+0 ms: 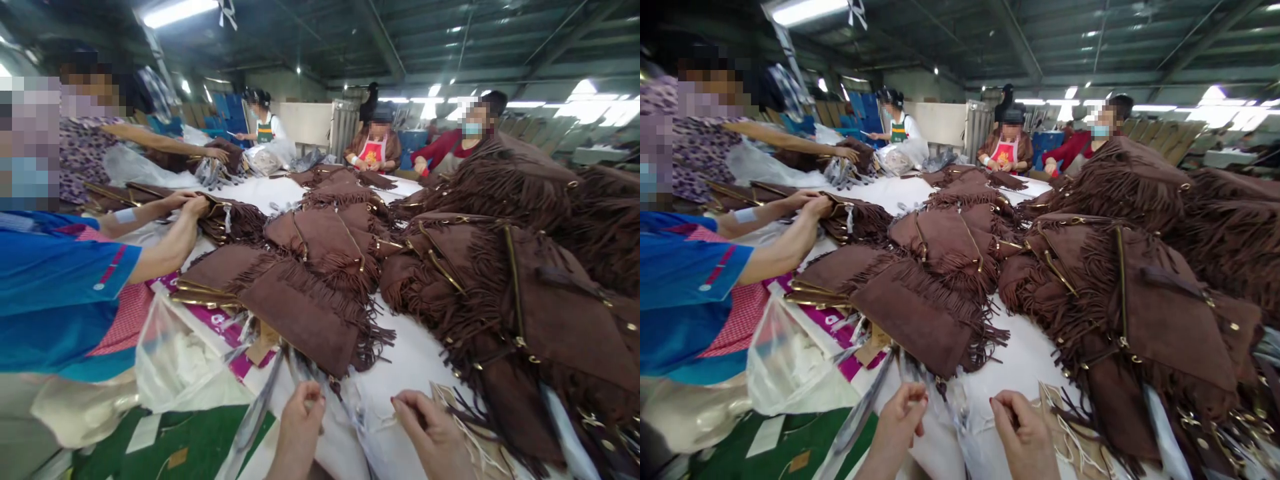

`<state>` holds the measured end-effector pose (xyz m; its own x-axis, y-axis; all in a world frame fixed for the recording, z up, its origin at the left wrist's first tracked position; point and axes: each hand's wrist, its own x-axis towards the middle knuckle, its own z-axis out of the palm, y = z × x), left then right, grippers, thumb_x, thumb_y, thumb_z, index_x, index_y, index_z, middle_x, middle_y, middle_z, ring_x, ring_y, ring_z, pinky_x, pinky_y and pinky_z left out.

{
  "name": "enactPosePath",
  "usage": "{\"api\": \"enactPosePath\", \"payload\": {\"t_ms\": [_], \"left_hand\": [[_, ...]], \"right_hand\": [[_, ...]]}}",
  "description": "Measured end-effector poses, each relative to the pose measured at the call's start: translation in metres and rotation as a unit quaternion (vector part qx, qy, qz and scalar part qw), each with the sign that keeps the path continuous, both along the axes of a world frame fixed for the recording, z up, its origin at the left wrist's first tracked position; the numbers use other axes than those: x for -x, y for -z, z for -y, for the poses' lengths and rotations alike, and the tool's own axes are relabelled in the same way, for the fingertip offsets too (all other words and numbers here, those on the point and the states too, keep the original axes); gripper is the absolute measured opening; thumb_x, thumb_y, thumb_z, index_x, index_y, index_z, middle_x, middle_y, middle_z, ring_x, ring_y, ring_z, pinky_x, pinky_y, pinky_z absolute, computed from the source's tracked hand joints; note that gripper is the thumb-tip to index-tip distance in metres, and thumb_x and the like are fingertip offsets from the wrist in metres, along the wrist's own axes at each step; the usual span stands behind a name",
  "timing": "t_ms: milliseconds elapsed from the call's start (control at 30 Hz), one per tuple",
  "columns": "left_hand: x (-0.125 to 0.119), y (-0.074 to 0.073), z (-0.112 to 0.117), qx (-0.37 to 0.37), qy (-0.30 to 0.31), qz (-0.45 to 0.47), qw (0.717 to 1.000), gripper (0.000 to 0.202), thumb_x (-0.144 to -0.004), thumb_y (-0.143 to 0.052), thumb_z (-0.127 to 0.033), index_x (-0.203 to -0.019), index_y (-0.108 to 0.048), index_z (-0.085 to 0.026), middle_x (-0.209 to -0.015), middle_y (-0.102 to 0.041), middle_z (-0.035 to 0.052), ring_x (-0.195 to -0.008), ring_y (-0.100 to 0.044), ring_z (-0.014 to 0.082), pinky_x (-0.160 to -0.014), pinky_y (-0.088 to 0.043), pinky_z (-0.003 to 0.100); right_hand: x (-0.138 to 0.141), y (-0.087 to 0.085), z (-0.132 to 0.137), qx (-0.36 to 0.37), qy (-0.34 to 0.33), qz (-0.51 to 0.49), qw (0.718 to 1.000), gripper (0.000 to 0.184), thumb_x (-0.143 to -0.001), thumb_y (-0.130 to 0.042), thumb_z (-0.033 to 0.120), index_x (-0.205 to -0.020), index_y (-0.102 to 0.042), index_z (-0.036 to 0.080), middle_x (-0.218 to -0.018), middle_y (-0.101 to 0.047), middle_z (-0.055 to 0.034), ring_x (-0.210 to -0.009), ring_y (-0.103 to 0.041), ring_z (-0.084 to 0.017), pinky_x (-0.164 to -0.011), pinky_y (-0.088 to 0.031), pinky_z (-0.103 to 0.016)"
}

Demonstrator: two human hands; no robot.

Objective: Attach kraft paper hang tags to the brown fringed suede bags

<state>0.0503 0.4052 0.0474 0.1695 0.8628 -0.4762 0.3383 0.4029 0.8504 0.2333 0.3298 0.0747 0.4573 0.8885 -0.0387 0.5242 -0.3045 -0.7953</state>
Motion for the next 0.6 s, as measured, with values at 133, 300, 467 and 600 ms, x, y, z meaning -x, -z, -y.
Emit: {"api": "enactPosePath", "payload": {"t_ms": [133,300,467,600], "left_hand": [[-0.017,-0.002,0.007,0.09,-0.017,0.045,0.995,0.035,-0.073,-0.039,-0.032,-0.104,-0.039,-0.014,-0.091,-0.055,0.0059,-0.036,-0.048,0.0058,-0.031,-0.025,0.019],[-0.028,-0.007,0.003,0.031,-0.076,0.011,0.997,0.027,-0.075,-0.042,-0.021,-0.101,-0.04,-0.015,-0.074,-0.051,-0.0012,-0.04,-0.043,0.0047,-0.037,-0.031,0.017],[-0.03,-0.015,0.002,0.049,-0.103,0.046,0.992,0.02,-0.076,-0.035,-0.014,-0.095,-0.041,-0.016,-0.085,-0.053,0.0011,-0.039,-0.042,0.0037,-0.039,-0.035,0.018],[-0.04,-0.028,0.006,-0.08,0.126,-0.022,0.989,0.02,-0.079,-0.036,-0.019,-0.092,-0.051,-0.018,-0.084,-0.059,0.0033,-0.063,-0.058,0.0138,-0.06,-0.045,0.026]], "right_hand": [[0.015,-0.006,-0.011,-0.02,-0.053,0.012,0.998,0.027,-0.079,-0.044,0.044,-0.067,-0.057,0.023,-0.057,-0.055,0.0014,-0.052,-0.05,-0.015,-0.05,-0.04,-0.025],[0.011,-0.011,-0.009,-0.033,-0.067,0.034,0.997,0.023,-0.079,-0.046,0.042,-0.069,-0.057,0.024,-0.06,-0.058,0.001,-0.054,-0.054,-0.016,-0.053,-0.042,-0.025],[0.01,-0.003,-0.007,-0.024,-0.062,0.03,0.997,0.026,-0.079,-0.046,0.043,-0.066,-0.057,0.024,-0.056,-0.056,0.0015,-0.052,-0.052,-0.015,-0.051,-0.041,-0.025],[0.012,0.006,-0.005,-0.008,-0.07,0.02,0.997,0.028,-0.079,-0.045,0.045,-0.067,-0.058,0.023,-0.058,-0.057,0.0011,-0.054,-0.053,-0.016,-0.052,-0.042,-0.025]]}}
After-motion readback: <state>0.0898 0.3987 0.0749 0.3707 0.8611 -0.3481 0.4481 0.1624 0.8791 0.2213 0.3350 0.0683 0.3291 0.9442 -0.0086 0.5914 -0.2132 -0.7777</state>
